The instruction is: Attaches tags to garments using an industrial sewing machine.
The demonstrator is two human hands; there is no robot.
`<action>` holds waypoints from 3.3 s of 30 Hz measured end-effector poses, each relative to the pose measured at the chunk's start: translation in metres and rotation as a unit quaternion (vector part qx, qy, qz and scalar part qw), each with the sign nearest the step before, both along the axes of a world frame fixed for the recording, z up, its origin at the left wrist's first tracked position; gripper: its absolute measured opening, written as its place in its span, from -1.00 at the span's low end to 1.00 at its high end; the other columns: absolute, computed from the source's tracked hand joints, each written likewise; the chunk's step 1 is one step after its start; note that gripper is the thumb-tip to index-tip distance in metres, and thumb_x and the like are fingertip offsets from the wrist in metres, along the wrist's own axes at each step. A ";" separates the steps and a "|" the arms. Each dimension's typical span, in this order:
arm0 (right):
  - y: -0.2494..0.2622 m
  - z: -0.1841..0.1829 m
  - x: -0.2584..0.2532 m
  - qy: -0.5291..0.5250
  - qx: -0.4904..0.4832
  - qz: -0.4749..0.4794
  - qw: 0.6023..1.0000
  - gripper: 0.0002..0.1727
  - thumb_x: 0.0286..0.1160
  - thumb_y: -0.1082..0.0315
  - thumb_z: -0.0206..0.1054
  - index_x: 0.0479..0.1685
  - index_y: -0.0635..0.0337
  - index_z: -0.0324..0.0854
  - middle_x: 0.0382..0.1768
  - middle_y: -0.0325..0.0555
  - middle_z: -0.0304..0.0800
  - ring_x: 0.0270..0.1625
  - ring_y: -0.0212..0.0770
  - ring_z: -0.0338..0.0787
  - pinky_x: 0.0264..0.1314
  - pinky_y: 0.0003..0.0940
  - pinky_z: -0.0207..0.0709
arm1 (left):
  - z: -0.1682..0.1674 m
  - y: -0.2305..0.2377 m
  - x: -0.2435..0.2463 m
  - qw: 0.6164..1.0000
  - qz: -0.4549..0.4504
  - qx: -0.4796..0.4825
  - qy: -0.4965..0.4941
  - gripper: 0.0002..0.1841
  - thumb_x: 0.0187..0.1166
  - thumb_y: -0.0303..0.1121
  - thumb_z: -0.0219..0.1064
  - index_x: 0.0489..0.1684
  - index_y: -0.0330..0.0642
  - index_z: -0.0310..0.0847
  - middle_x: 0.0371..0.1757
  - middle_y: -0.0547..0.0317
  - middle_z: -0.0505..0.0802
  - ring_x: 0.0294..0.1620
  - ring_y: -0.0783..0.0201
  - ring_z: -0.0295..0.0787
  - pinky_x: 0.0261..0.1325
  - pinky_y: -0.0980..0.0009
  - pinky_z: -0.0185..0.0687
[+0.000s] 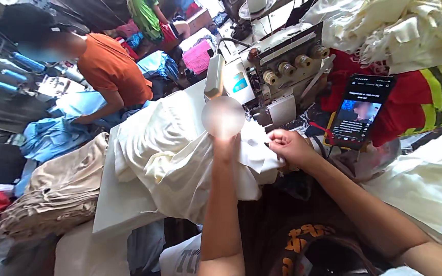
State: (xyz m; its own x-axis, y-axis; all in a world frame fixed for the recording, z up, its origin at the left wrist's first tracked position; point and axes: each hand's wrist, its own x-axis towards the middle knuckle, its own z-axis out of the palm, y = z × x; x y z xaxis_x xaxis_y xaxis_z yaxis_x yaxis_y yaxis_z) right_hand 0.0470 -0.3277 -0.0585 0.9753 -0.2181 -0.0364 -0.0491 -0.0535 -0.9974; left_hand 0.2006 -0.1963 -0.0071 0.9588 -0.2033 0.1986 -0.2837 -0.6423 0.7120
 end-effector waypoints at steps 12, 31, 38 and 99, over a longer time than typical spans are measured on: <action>0.012 -0.003 0.003 -0.018 0.032 -0.043 0.998 -0.95 0.51 0.46 0.36 -0.27 0.21 0.71 -0.61 -0.29 0.65 -0.60 -0.49 0.60 -0.51 -0.54 0.53 | 0.005 -0.011 0.019 1.000 -0.009 0.021 0.014 -0.76 0.32 -0.43 0.52 -0.12 -0.21 0.64 -0.33 0.08 0.71 -0.19 0.09 0.64 0.04 -0.08 0.47; 0.014 0.019 -0.007 -0.226 -0.297 0.000 0.928 -0.56 0.49 0.40 0.35 0.38 0.10 0.55 0.45 0.02 0.63 -0.34 -0.24 0.74 -0.37 -0.25 0.68 | 0.005 0.077 -0.059 0.892 -0.300 0.093 -0.326 -0.86 0.59 -0.42 0.38 -0.31 -0.21 0.86 -0.30 0.13 0.93 -0.14 0.23 0.90 0.43 0.14 0.62; 0.010 0.028 -0.027 -0.327 -0.178 0.142 0.917 -0.51 0.57 0.17 0.42 0.42 0.04 0.43 -0.13 -0.33 0.83 -0.31 -0.63 0.68 -0.26 -0.73 0.59 | 0.074 0.096 -0.121 0.866 -0.439 0.089 -0.222 -0.80 0.60 -0.26 0.43 -0.17 -0.24 0.75 -0.42 0.14 0.84 -0.42 0.30 0.75 -0.23 0.35 0.61; 0.054 0.097 -0.044 -0.252 -0.160 0.288 0.910 -0.72 0.76 0.41 0.12 -0.10 0.38 0.74 -0.16 0.01 0.80 0.00 -0.27 0.75 0.23 -0.26 0.55 | 0.091 0.130 -0.161 0.906 -0.332 0.102 -0.242 -0.65 0.60 -0.04 0.42 0.04 -0.11 0.62 0.05 0.05 0.77 -0.24 0.38 0.69 -0.27 0.56 0.60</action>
